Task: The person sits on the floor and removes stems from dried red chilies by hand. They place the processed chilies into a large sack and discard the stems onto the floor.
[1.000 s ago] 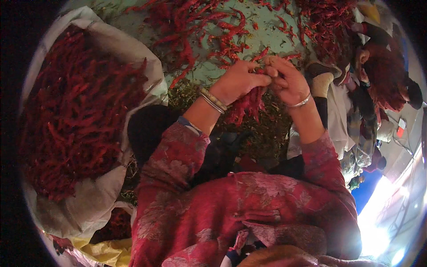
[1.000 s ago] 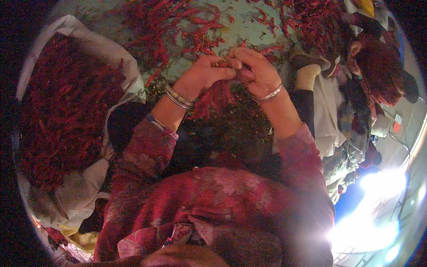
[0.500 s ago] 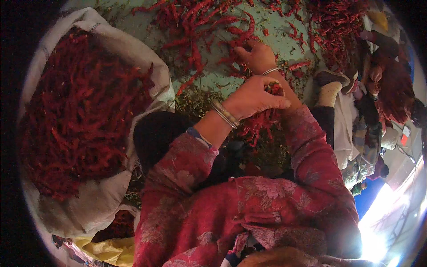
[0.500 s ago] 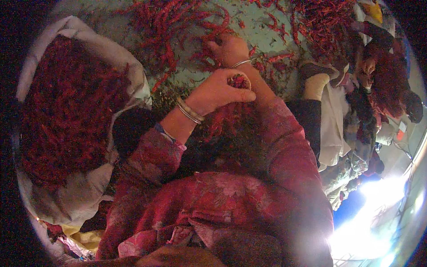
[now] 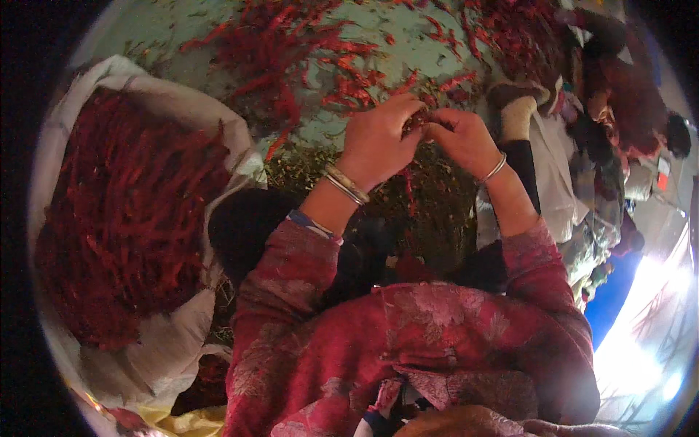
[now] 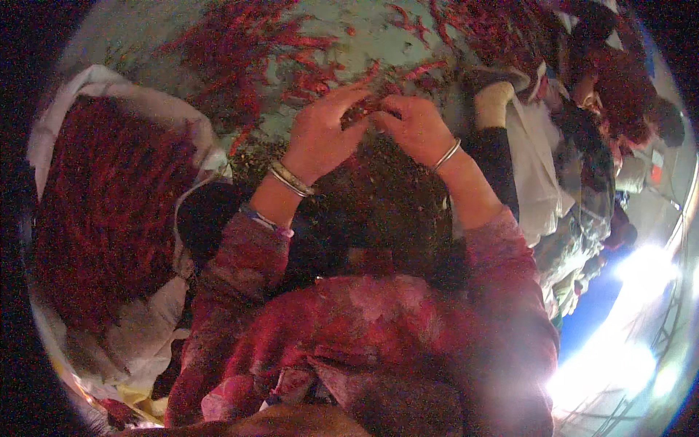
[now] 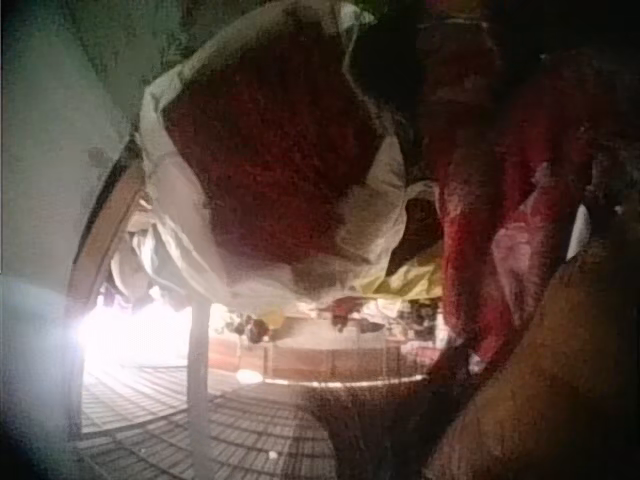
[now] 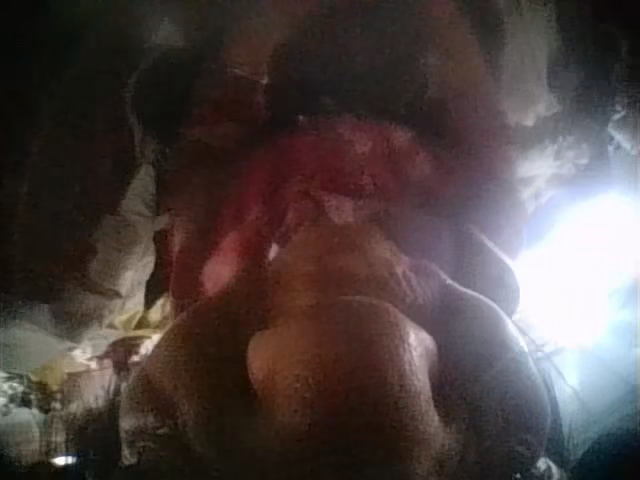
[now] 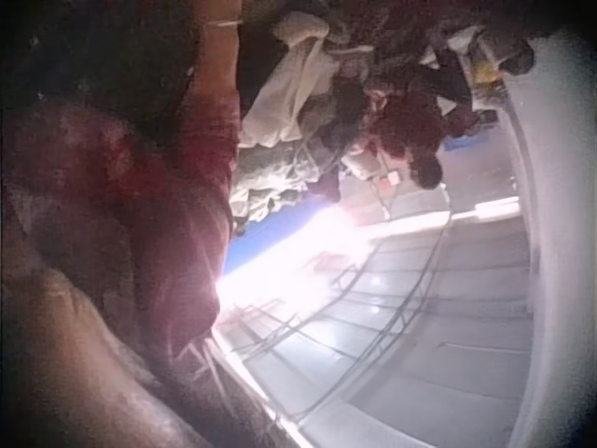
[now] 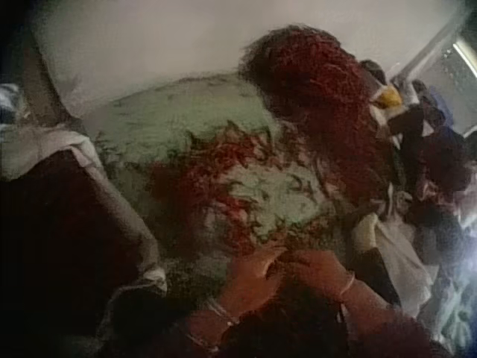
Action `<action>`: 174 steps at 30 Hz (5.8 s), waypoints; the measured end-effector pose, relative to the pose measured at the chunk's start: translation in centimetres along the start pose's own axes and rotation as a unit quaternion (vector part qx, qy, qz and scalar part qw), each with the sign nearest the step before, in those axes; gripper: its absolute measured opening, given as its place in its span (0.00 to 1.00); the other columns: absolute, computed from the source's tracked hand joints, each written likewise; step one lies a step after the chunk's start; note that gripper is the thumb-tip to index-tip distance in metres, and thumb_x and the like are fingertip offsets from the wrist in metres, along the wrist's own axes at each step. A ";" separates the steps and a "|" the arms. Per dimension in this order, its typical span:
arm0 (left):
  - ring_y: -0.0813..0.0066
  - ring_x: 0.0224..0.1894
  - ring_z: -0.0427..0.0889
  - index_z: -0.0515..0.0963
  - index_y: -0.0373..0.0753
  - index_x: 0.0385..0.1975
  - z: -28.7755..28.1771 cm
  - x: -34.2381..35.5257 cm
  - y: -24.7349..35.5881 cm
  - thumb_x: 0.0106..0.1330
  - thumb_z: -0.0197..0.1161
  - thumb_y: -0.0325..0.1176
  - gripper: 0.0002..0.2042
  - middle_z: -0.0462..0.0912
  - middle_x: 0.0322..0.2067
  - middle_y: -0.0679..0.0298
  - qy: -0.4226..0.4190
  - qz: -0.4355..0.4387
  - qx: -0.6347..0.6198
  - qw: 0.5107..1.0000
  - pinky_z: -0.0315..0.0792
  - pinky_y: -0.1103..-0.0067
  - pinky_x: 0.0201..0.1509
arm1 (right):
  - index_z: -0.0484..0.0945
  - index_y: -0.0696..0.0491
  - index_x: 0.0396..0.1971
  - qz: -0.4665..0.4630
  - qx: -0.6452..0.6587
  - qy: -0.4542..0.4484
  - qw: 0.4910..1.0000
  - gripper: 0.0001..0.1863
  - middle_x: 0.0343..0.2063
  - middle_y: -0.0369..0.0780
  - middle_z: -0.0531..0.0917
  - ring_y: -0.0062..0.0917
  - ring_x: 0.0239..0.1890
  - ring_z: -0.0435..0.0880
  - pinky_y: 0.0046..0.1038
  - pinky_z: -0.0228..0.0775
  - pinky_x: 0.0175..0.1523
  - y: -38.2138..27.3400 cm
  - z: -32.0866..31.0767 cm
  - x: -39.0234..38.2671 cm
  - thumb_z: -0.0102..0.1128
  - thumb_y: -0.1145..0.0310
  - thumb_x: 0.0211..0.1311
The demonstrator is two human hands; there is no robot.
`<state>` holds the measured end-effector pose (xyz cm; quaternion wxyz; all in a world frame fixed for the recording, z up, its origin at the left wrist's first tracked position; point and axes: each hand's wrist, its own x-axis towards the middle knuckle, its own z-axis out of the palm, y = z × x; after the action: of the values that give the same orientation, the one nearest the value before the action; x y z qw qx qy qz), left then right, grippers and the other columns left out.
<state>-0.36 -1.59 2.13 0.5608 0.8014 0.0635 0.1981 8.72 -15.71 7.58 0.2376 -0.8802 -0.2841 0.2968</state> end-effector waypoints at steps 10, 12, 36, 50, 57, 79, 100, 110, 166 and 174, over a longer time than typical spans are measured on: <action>0.77 0.22 0.75 0.76 0.34 0.28 -1.6 0.2 1.2 0.51 0.62 0.31 0.09 0.77 0.18 0.63 -0.409 -0.166 -0.266 0.857 0.70 0.79 0.28 | 0.75 0.56 0.19 0.168 0.234 -0.183 0.940 0.15 0.13 0.32 0.72 0.14 0.16 0.67 0.17 0.56 0.21 -2.1 -2.0 -6.1 0.56 0.59 0.55; 0.84 0.23 0.73 0.76 0.33 0.26 -2.3 0.4 1.9 0.52 0.61 0.30 0.07 0.76 0.19 0.67 -0.438 -0.185 -0.392 0.788 0.68 0.84 0.27 | 0.74 0.56 0.18 0.186 0.354 -0.202 0.894 0.17 0.12 0.31 0.70 0.11 0.14 0.64 0.15 0.51 0.19 -2.0 -1.7 -6.6 0.59 0.56 0.53; 0.83 0.25 0.73 0.76 0.33 0.29 -0.1 0.4 -1.0 0.50 0.68 0.32 0.11 0.78 0.24 0.68 -0.170 -0.380 -0.374 0.829 0.68 0.85 0.32 | 0.73 0.44 0.39 -0.005 -0.292 0.044 0.956 0.14 0.44 0.37 0.74 0.37 0.34 0.78 0.34 0.72 0.34 15.3 4.1 -1.5 0.56 0.68 0.49; 0.59 0.37 0.78 0.77 0.38 0.34 1.1 -1.1 0.9 0.49 0.59 0.32 0.11 0.79 0.36 0.55 -0.194 -0.015 -0.046 0.980 0.72 0.72 0.41 | 0.74 0.55 0.30 -0.087 -0.031 0.028 0.995 0.07 0.22 0.47 0.75 0.42 0.26 0.76 0.35 0.68 0.30 2.3 0.4 -4.9 0.55 0.69 0.51; 0.67 0.24 0.78 0.77 0.35 0.28 -0.4 -0.4 1.3 0.49 0.61 0.34 0.11 0.78 0.21 0.57 -0.379 -0.078 -0.058 0.920 0.70 0.77 0.29 | 0.73 0.55 0.24 -0.078 0.030 -0.071 0.994 0.08 0.14 0.42 0.72 0.34 0.17 0.72 0.29 0.64 0.23 1.2 0.0 -6.0 0.53 0.66 0.56; 0.87 0.23 0.70 0.74 0.37 0.24 1.1 -1.0 -0.6 0.52 0.63 0.30 0.06 0.74 0.20 0.73 -0.331 -0.347 -0.439 0.760 0.67 0.86 0.29 | 0.70 0.49 0.43 -0.036 -0.228 0.179 0.956 0.17 0.40 0.42 0.75 0.40 0.37 0.77 0.37 0.72 0.38 13.6 3.9 4.2 0.55 0.66 0.50; 0.79 0.29 0.77 0.76 0.34 0.31 0.9 -0.6 -0.7 0.54 0.61 0.28 0.07 0.79 0.28 0.66 -0.107 -0.404 -0.458 0.785 0.72 0.82 0.34 | 0.78 0.59 0.33 0.136 0.313 0.017 0.940 0.13 0.25 0.32 0.79 0.13 0.28 0.73 0.17 0.67 0.35 1.6 2.3 -2.3 0.60 0.66 0.52; 0.87 0.22 0.68 0.75 0.33 0.27 0.8 -0.3 0.2 0.52 0.60 0.25 0.05 0.73 0.20 0.72 -0.137 -0.399 -0.386 0.821 0.63 0.85 0.25 | 0.76 0.56 0.29 0.150 0.446 0.139 0.871 0.08 0.22 0.30 0.74 0.10 0.18 0.64 0.13 0.55 0.22 -1.1 2.7 -2.4 0.52 0.67 0.58; 0.86 0.22 0.69 0.75 0.31 0.25 0.0 0.7 0.4 0.50 0.58 0.26 0.06 0.74 0.19 0.69 -0.049 -0.429 -0.385 0.815 0.62 0.86 0.26 | 0.77 0.52 0.37 0.007 -0.107 0.268 0.957 0.15 0.32 0.45 0.80 0.34 0.36 0.80 0.32 0.71 0.40 17.7 -6.8 9.2 0.59 0.62 0.49; 0.83 0.22 0.70 0.74 0.32 0.27 0.8 -0.4 -0.9 0.51 0.57 0.26 0.05 0.73 0.20 0.69 -0.061 -0.424 -0.424 0.798 0.64 0.86 0.27 | 0.78 0.53 0.35 0.157 -0.240 0.268 0.920 0.17 0.34 0.45 0.80 0.40 0.39 0.78 0.34 0.68 0.45 22.1 -7.1 14.0 0.57 0.59 0.46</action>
<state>-0.28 -2.06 0.98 0.8751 0.3871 0.2721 -0.1016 30.62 -24.50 -5.74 0.0371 -0.9907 -0.1310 0.0064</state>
